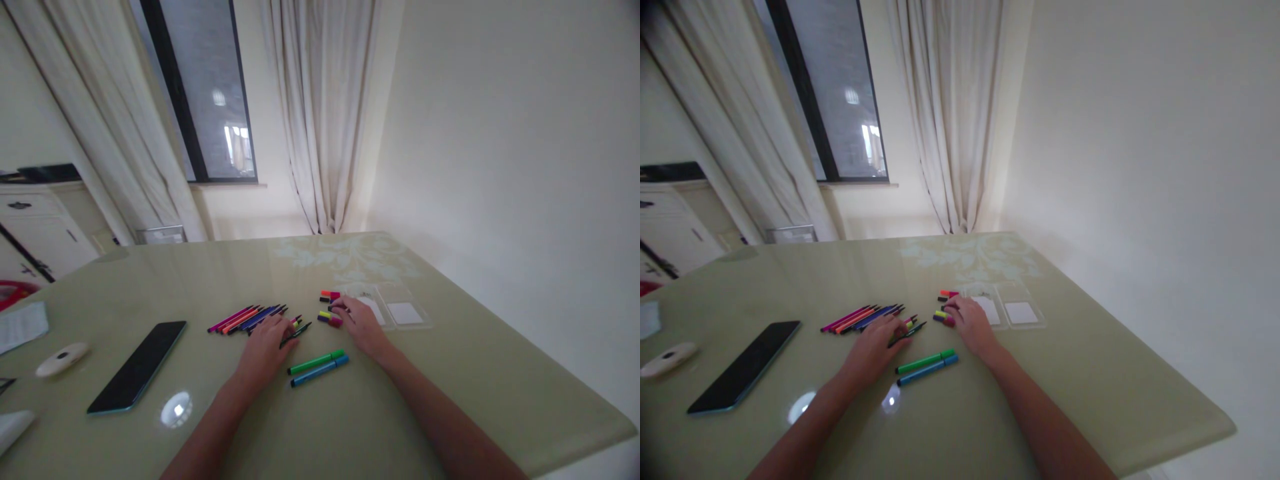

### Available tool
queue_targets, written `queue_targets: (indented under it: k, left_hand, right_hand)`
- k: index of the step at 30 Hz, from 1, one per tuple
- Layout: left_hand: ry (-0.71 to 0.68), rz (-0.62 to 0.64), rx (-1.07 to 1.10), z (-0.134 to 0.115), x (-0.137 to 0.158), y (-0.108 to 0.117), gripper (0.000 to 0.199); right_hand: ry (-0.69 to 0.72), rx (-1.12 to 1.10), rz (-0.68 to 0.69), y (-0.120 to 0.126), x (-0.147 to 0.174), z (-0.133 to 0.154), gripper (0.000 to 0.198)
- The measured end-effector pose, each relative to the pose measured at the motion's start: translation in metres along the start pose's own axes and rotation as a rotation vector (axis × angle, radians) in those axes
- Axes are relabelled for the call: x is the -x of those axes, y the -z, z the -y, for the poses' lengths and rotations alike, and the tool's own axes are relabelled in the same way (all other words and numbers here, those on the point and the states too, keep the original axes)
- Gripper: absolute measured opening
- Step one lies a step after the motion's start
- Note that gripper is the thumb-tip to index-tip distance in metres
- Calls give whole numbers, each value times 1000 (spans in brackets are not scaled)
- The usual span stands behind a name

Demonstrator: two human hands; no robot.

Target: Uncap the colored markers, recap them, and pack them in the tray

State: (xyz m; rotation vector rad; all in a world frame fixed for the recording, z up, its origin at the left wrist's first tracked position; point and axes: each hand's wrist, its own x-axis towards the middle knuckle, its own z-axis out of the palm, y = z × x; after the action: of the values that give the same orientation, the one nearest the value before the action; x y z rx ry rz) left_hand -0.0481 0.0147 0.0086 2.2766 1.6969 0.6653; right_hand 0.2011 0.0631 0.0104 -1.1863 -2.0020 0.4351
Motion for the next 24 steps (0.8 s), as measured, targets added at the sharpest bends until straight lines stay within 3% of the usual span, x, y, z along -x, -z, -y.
queue_targets:
  k: [7, 11, 24]
  left_hand:
    - [-13, 1, 41, -3, 0, -5, 8]
    - [-33, -78, 131, -2, -2, -4, 10]
    - [-63, -90, 290, -12, -2, -3, 11]
  right_hand:
    - [4, -254, 10, 4, 1, 6, 15]
    - [35, -308, -17, 5, 1, 3, 14]
    - [86, -376, 52, 2, 3, 10, 12]
